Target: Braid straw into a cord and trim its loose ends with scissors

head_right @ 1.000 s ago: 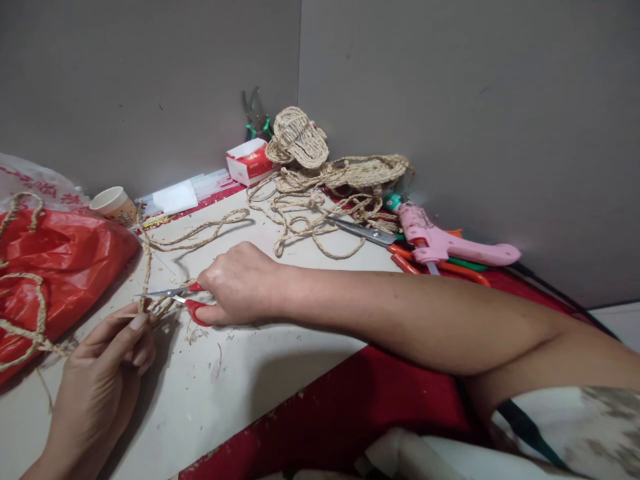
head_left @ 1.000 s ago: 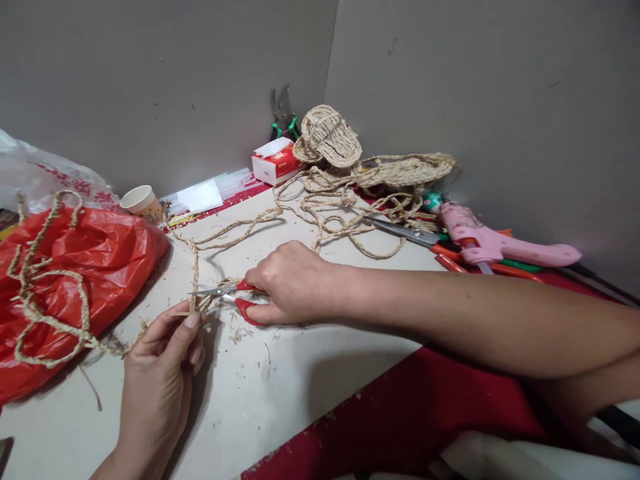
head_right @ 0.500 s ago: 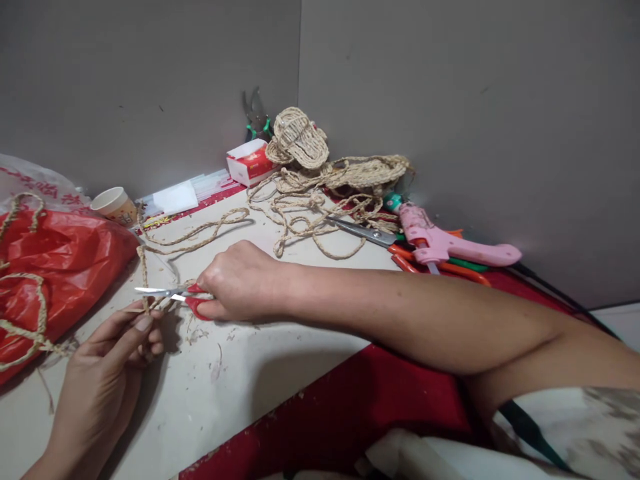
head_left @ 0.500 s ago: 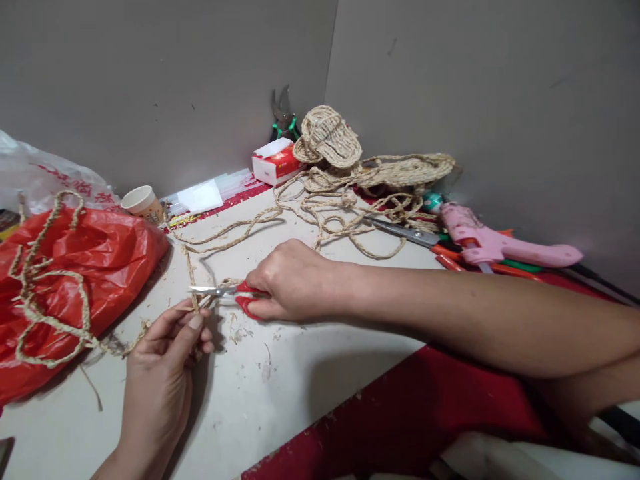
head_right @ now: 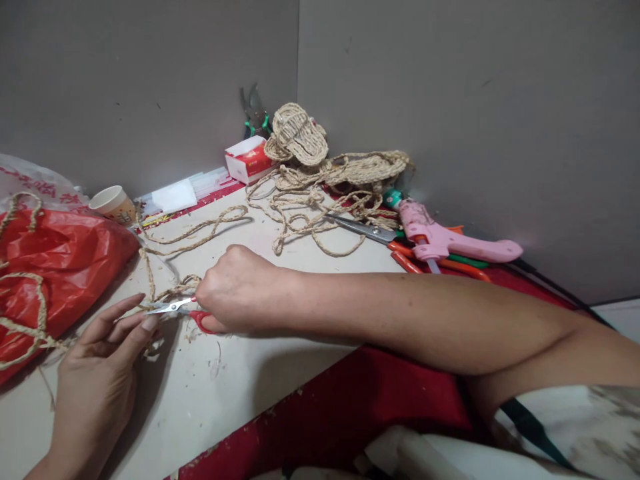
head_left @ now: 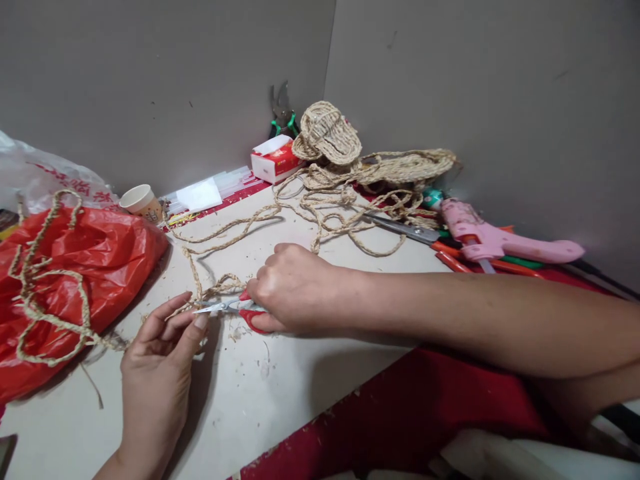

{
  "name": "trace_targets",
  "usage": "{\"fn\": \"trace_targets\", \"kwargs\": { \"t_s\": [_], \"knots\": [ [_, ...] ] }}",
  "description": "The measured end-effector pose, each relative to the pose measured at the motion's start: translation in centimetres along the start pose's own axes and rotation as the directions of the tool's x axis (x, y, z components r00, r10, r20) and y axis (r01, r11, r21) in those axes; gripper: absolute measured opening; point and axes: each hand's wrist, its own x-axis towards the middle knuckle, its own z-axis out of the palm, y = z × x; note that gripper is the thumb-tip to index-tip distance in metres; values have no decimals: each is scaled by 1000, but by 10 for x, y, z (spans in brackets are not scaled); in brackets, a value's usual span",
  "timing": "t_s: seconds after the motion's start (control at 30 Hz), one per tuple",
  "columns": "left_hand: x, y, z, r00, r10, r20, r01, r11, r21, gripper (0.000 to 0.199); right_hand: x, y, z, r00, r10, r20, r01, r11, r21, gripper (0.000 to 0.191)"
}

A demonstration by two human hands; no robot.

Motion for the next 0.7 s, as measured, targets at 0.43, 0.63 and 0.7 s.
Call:
{"fn": "trace_targets", "kwargs": {
  "t_s": [0.43,0.63,0.7],
  "knots": [
    [-2,-1,-1,993,108,-44,-101,985,137,49,5,-1,-7,975,64,214,-109,973,202,39],
    [-1,0,0,991,126,-39,-120,984,128,48,6,-1,-9,969,59,241,-108,974,198,30],
    [-1,0,1,991,124,-45,-118,985,123,47,6,0,-9,972,62,228,-108,975,196,29]
  ]
}}
